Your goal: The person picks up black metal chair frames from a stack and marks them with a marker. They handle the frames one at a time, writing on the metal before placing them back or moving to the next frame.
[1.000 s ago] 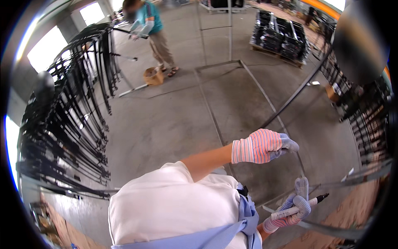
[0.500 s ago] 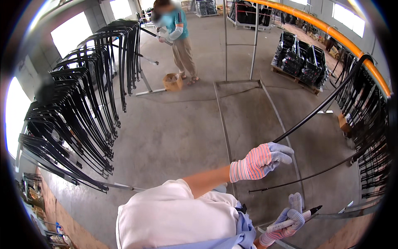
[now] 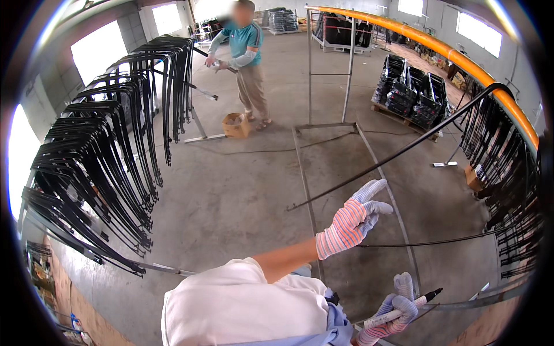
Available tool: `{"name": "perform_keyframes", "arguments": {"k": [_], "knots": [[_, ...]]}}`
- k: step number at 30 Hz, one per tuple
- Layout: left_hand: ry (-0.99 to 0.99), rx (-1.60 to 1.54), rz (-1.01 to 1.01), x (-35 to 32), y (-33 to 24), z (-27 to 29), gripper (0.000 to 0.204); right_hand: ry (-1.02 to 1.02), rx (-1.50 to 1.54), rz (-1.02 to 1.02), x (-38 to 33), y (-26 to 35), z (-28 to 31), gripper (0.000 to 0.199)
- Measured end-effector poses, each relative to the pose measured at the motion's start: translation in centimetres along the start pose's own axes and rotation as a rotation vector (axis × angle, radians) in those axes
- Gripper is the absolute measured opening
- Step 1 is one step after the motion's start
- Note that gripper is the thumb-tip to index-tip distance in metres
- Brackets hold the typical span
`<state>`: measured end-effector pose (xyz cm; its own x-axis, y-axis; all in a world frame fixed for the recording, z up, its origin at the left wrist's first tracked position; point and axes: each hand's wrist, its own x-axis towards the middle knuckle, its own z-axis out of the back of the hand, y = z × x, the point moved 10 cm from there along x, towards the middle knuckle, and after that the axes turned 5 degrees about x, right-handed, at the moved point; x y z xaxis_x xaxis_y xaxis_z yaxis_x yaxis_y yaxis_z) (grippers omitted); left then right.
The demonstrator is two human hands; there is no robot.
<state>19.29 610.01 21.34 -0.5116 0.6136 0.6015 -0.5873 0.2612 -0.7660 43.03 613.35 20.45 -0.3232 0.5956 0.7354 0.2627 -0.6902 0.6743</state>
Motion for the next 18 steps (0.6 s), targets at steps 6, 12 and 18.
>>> {"name": "perform_keyframes", "arguments": {"k": [6,12,18], "knots": [[-0.003,0.064,-0.035,0.1,0.4,-0.5,0.040,-0.047,0.150,0.011,-0.3,-0.6,-0.1,0.011],[0.005,0.004,-0.005,-0.3,1.2,-0.7,0.041,-0.048,0.221,-0.043,-0.7,-1.1,-0.1,0.009],[0.039,-0.128,0.128,-0.6,2.0,-0.4,0.039,-0.083,0.230,-0.052,-1.2,-0.4,-0.7,0.007]]}}
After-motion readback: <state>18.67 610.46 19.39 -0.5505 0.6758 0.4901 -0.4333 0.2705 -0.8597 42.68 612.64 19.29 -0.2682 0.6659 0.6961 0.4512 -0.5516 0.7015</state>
